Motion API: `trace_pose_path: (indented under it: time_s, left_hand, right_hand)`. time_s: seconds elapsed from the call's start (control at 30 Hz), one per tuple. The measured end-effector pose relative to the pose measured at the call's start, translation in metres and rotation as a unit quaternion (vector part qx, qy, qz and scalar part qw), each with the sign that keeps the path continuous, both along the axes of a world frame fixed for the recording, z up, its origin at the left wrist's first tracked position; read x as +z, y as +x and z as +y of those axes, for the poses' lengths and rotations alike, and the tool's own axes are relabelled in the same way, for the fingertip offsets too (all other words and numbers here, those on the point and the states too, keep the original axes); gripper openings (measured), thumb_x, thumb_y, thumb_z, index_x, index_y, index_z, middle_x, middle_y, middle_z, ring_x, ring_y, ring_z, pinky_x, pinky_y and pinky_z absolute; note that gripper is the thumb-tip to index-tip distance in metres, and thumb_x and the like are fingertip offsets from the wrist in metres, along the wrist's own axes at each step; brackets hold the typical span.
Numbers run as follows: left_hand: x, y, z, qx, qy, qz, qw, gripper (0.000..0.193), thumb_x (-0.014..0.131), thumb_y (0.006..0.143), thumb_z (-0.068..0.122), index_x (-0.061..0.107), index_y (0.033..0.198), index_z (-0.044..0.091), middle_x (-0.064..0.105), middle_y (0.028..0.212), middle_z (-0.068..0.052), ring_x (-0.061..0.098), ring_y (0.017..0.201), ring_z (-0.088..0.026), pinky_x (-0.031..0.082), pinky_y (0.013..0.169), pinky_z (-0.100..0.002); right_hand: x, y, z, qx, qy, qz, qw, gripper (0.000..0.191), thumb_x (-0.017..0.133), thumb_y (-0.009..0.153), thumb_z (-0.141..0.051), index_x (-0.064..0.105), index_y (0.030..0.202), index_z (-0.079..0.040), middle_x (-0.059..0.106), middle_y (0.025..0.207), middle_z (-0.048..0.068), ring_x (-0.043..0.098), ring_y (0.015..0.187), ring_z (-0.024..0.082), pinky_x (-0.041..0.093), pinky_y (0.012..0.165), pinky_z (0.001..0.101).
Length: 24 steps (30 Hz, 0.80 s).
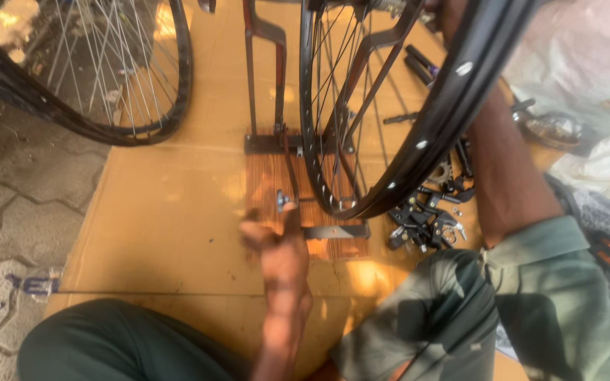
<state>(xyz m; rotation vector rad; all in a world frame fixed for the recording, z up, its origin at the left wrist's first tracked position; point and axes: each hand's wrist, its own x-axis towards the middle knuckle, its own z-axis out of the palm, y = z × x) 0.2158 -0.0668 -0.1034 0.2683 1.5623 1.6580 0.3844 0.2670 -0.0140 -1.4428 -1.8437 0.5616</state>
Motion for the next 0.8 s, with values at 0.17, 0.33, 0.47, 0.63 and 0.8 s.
trace_pose_path:
  time_s: [0.17,0.33,0.47,0.63,0.8]
  left_hand:
    - [0.075,-0.006,0.021,-0.056,0.282,0.336,0.897,0.038,0.058,0.110,0.020,0.053,0.139,-0.005,0.058,0.144,-0.022,0.056,0.138,-0.033,0.041,0.122,-0.044]
    - [0.156,-0.013,0.056,-0.237,0.403,0.218,0.857,0.043,0.053,0.111,0.034,0.056,0.136,0.000,0.068,0.130,-0.015,0.066,0.129,-0.028,0.051,0.116,-0.040]
    - [0.134,-0.017,0.049,-0.216,0.437,0.357,0.797,0.050,0.036,0.115,0.037,0.069,0.117,-0.002,0.073,0.120,-0.015,0.055,0.137,-0.031,0.036,0.124,-0.046]
    - [0.058,-0.040,0.054,-0.282,0.355,0.310,0.836,0.079,0.024,0.113,0.053,0.075,0.080,0.002,0.082,0.099,-0.016,0.064,0.128,-0.030,0.027,0.119,-0.049]
    - [0.020,-0.079,0.076,-0.226,0.092,0.312,0.918,0.080,0.023,0.106,0.058,0.078,0.088,0.003,0.080,0.093,-0.014,0.076,0.094,-0.027,0.053,0.098,-0.042]
  right_hand:
    - [-0.015,0.009,0.018,0.005,-0.002,0.002,1.000,0.034,0.055,0.109,-0.038,0.058,0.115,-0.005,0.065,0.103,0.007,0.068,0.086,0.014,0.062,0.070,0.0295]
    - [-0.026,0.019,0.031,-0.007,-0.010,-0.013,1.000,0.035,0.056,0.109,-0.039,0.058,0.116,-0.004,0.065,0.105,0.007,0.069,0.088,0.014,0.063,0.071,0.0299]
    - [-0.030,0.022,0.029,-0.009,-0.013,-0.015,1.000,0.036,0.056,0.108,-0.039,0.057,0.118,-0.004,0.065,0.107,0.007,0.069,0.090,0.014,0.063,0.072,0.0303]
    - [-0.028,0.019,0.014,-0.007,-0.017,-0.017,1.000,0.037,0.056,0.108,-0.039,0.056,0.119,-0.004,0.065,0.110,0.007,0.069,0.091,0.015,0.063,0.073,0.0307]
    - [-0.021,0.017,0.001,-0.014,-0.017,-0.016,1.000,0.038,0.056,0.107,-0.040,0.056,0.121,-0.004,0.065,0.112,0.008,0.069,0.093,0.015,0.063,0.074,0.0311]
